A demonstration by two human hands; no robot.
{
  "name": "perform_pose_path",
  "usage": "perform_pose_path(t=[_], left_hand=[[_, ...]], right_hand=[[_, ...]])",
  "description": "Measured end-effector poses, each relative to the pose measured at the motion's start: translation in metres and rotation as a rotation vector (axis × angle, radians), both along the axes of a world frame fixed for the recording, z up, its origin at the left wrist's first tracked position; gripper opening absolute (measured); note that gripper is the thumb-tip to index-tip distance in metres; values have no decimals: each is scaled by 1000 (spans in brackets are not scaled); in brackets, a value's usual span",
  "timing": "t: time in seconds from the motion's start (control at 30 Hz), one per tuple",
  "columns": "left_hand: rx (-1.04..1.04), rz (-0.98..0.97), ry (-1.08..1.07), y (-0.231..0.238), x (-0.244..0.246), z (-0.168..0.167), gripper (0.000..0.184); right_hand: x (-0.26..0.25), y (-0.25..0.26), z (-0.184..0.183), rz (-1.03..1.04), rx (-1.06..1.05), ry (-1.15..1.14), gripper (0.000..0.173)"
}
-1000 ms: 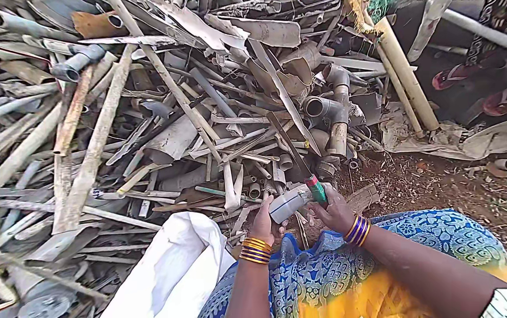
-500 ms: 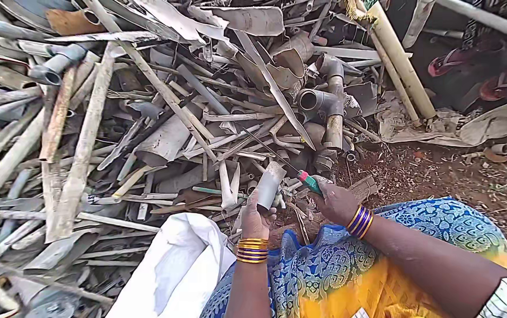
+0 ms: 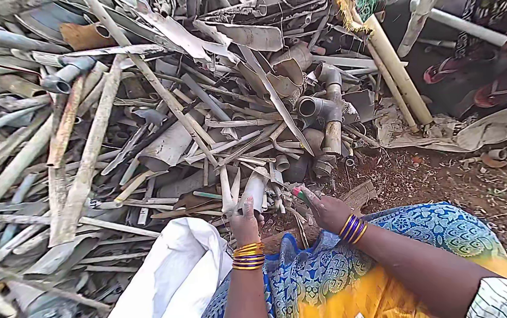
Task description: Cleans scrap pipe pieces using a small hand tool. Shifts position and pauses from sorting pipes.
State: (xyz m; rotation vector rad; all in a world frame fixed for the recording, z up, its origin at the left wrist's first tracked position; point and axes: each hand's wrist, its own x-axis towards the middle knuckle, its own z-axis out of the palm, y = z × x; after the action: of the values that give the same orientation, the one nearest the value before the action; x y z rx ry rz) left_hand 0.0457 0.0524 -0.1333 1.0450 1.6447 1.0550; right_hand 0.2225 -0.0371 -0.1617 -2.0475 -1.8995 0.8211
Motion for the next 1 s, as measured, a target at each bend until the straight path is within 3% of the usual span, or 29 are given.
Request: perform_pose_path(t=[0.17, 0.27, 0.37, 0.5, 0.7, 0.9, 1.0], left_hand=[[32, 4, -11, 0, 0, 1, 31], [35, -1, 0, 0, -2, -1, 29], [126, -35, 134, 0, -3, -2, 34], [220, -115, 376, 1, -11, -7, 54], [261, -124, 433, 1, -9, -7, 57], [279, -103, 451, 2, -8, -7, 58], [302, -122, 522, -1, -10, -4, 61]], right_hand=[[-6, -6, -5, 67, 151, -12, 59], [-1, -3, -7, -38, 136, 16, 55], [-6, -7, -7, 47, 173, -10, 56], [-3, -2, 1, 15, 25, 1, 59], [-5, -5, -8, 14, 177, -8, 56], [-6, -5, 4, 71, 25, 2, 61], [0, -2, 2, -42, 13, 31, 60]])
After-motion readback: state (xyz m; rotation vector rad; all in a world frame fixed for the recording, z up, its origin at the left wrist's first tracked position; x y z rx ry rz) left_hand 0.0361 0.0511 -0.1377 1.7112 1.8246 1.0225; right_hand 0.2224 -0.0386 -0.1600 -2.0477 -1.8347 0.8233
